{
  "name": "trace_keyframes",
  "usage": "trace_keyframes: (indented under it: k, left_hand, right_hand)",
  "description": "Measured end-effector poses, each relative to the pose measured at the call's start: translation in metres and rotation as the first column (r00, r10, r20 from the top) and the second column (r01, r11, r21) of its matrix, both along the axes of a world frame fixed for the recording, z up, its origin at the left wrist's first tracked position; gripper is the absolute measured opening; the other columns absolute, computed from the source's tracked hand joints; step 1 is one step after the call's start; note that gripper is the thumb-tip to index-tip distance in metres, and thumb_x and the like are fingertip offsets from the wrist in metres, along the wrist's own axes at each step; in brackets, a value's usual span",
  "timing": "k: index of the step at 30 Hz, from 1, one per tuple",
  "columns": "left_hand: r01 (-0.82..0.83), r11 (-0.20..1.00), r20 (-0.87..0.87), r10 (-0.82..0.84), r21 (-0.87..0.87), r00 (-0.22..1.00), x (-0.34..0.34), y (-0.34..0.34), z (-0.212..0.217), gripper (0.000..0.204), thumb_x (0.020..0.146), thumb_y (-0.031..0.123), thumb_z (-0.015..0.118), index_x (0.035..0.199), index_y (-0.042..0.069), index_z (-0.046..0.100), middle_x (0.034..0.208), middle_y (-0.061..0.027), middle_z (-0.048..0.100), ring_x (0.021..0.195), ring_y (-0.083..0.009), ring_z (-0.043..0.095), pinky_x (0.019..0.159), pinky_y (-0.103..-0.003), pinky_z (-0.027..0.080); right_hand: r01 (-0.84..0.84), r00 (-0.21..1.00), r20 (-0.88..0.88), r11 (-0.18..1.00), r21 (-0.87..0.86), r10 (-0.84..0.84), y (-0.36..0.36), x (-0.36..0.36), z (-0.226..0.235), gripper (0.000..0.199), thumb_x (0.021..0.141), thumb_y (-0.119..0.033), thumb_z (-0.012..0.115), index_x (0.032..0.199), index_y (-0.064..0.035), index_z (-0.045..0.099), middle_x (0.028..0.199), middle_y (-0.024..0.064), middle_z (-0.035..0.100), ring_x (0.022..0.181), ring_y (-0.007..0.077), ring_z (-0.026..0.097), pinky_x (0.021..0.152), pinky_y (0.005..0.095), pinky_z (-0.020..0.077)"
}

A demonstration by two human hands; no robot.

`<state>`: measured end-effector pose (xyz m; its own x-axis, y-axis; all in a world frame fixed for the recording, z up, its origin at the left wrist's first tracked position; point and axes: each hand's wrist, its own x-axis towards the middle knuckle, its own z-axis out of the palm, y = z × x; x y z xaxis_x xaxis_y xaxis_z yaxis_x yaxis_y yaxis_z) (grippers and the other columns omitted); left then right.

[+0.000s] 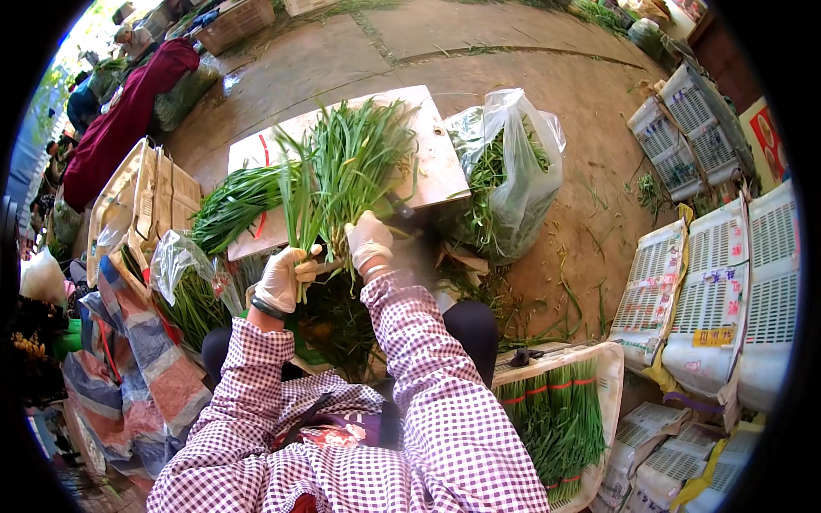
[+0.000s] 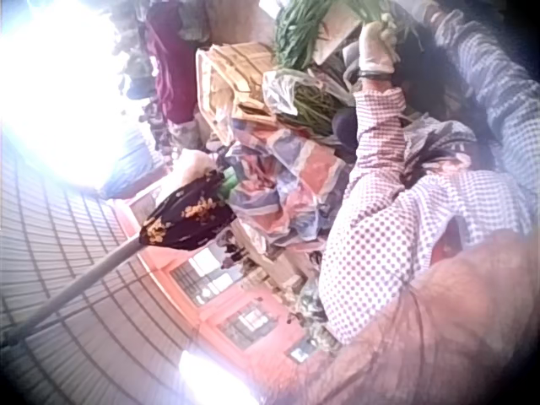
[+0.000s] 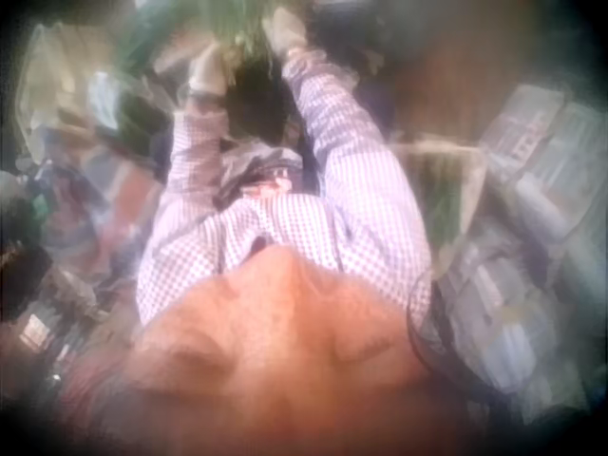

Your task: The person trims the root ends of green onions using a cleaver and bundles the bunches with red ties.

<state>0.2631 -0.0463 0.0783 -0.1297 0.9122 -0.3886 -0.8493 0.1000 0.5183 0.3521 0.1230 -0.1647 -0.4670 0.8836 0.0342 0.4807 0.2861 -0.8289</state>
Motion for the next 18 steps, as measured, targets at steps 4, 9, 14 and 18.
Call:
trace_keyframes:
  k: [4,9,14,18]
  left_hand:
    - [-0.063,0.997,0.035,0.064,-0.050,0.997,-0.006,0.002,-0.026,0.015,0.087,0.011,0.061,0.100,0.004,0.058,0.079,-0.0005,0.054,0.051,-0.0042,0.034,0.046,-0.019,0.030]
    - [-0.047,0.973,-0.211,-0.002,-0.226,0.977,0.001,0.035,-0.056,0.018,0.091,0.018,0.063,0.105,0.006,0.065,0.069,0.0056,0.053,0.048,-0.0025,0.033,0.046,-0.020,0.031]
    - [-0.117,0.911,-0.272,0.005,-0.395,0.962,0.004,0.058,-0.076,0.017,0.092,0.021,0.064,0.103,0.009,0.067,0.070,0.0060,0.055,0.047,-0.0027,0.033,0.046,-0.019,0.028]
    - [-0.062,0.935,-0.207,-0.013,-0.350,0.978,0.008,0.065,-0.077,0.019,0.093,0.023,0.059,0.101,0.008,0.068,0.067,0.0034,0.054,0.046,-0.0041,0.032,0.043,-0.020,0.023]
  right_hand:
    - [0.140,0.956,0.286,0.965,-0.223,-0.072,-0.015,0.028,0.174,0.025,0.082,-0.030,0.065,0.090,-0.0063,0.067,0.091,0.0178,0.070,0.088,0.0357,0.066,0.080,0.0433,0.0512]
    - [0.038,0.985,0.169,0.955,-0.295,0.013,-0.033,0.064,0.201,0.022,0.085,-0.026,0.065,0.098,-0.0085,0.065,0.098,0.0147,0.068,0.089,0.0290,0.066,0.079,0.0380,0.0519]
    - [0.147,0.982,-0.096,0.975,-0.164,-0.165,-0.042,0.068,0.181,0.015,0.081,-0.016,0.067,0.093,-0.0084,0.065,0.088,0.0107,0.068,0.080,0.0310,0.066,0.072,0.0370,0.0525]
    - [0.077,0.996,-0.041,0.996,0.044,-0.075,-0.013,0.047,0.162,0.028,0.081,-0.012,0.066,0.109,-0.0098,0.062,0.091,0.0125,0.068,0.084,0.0326,0.066,0.078,0.0402,0.0518]
